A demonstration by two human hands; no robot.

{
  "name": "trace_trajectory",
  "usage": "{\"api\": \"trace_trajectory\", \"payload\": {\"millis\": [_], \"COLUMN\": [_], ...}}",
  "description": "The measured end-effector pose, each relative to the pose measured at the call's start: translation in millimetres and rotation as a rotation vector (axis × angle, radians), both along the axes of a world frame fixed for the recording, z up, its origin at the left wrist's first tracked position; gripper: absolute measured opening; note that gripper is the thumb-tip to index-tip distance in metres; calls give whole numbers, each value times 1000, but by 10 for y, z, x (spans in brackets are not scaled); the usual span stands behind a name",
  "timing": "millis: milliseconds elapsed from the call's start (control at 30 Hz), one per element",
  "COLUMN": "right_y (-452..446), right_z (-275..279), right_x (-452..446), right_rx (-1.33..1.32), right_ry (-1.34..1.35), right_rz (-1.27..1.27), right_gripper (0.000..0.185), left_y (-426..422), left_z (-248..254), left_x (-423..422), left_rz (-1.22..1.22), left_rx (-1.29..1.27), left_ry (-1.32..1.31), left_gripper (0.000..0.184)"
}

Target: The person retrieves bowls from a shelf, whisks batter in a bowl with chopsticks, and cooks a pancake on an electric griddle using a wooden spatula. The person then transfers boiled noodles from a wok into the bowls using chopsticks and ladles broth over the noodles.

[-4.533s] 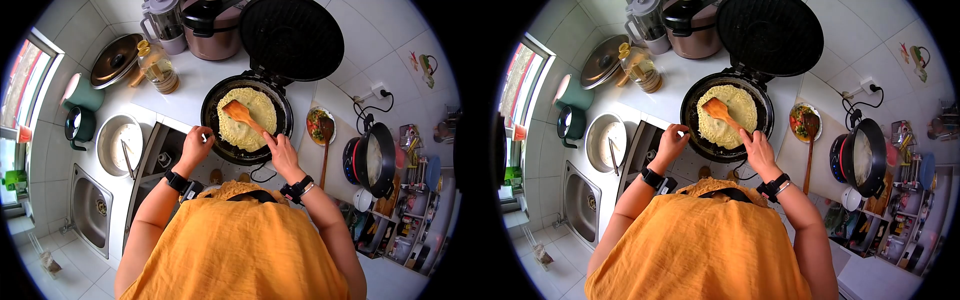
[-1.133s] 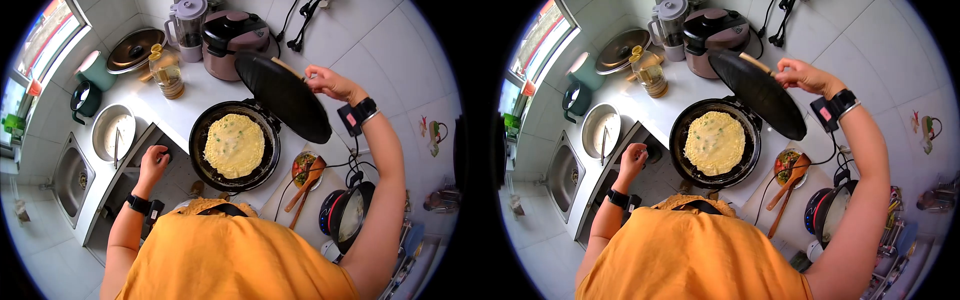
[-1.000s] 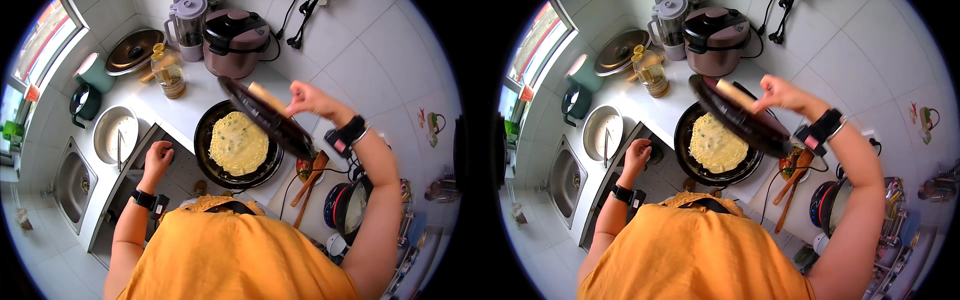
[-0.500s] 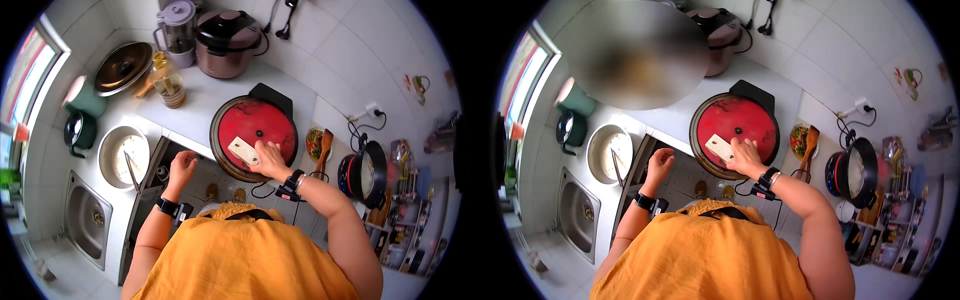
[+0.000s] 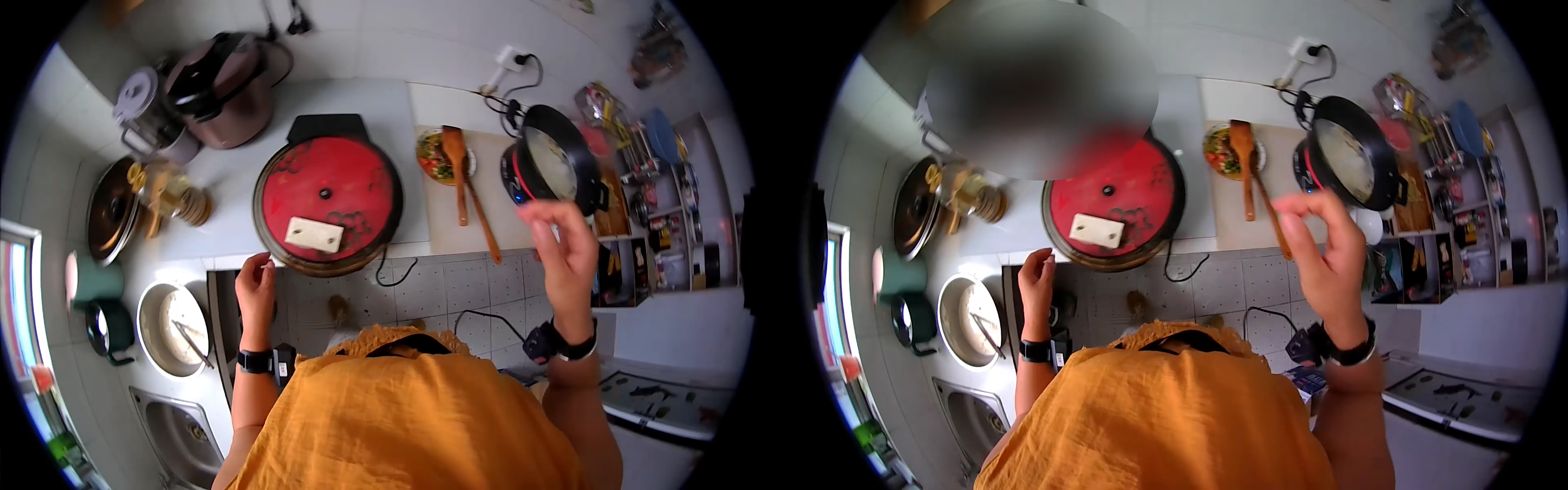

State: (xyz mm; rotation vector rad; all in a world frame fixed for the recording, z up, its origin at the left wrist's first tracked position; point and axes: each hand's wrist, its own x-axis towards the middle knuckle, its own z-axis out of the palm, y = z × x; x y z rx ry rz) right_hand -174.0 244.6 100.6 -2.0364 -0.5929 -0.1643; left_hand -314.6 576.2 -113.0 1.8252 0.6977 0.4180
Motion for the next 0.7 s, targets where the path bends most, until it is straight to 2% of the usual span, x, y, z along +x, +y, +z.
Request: {"api": "trace_trajectory", "payload": {"millis": [67, 100, 133, 167, 233, 333, 400, 467, 533, 567, 633, 700], "right_y": [-608, -936, -1220, -1508, -1968, -2601, -3031, -3392, -3660, -3786, -4037, -4235], "right_z": [-321, -580, -871, -1111, -1381, -1710, -1854, -1955, -1945, -2018, -2209, -2380], "right_x": [-98, -124, -189, -270, -467, -697, -795, -834, -844, -840, -715, -519], "right_rx": [2, -23, 17, 58, -16, -99, -105, -103, -154, -151, -37, -40], "right_ry": [125, 192, 337, 484, 535, 374, 414, 469, 498, 499, 497, 495], "right_rz": [-113, -133, -184, -227, -265, -323, -326, -332, -364, -367, -314, -307], "right_gripper": [14, 17, 15, 14, 5, 12, 15, 19, 20, 20, 19, 18], "left_y": [-202, -278, -400, -613, -1008, -1706, -2058, -2476, -2875, -3019, -3225, -3428], "left_z": [-33, -57, -83, -50, -82, -129, -296, -501, -342, -326, -343, -274], "left_x": [143, 195, 262, 347, 507, 742, 873, 1044, 1181, 1235, 1371, 1536], "left_rz": [4, -36, -73, -106, -206, -279, -386, -466, -534, -564, -594, -638], "left_rx": [-22, -35, -48, -51, -76, -146, -247, -213, -169, -52, -60, -57], "left_ry": [-110, -41, 29, -7, -34, -51, -15, -106, -43, -29, -15, 1], "left_gripper": [21, 24, 29, 36, 32, 25, 25, 34, 40, 40, 40, 40]}}
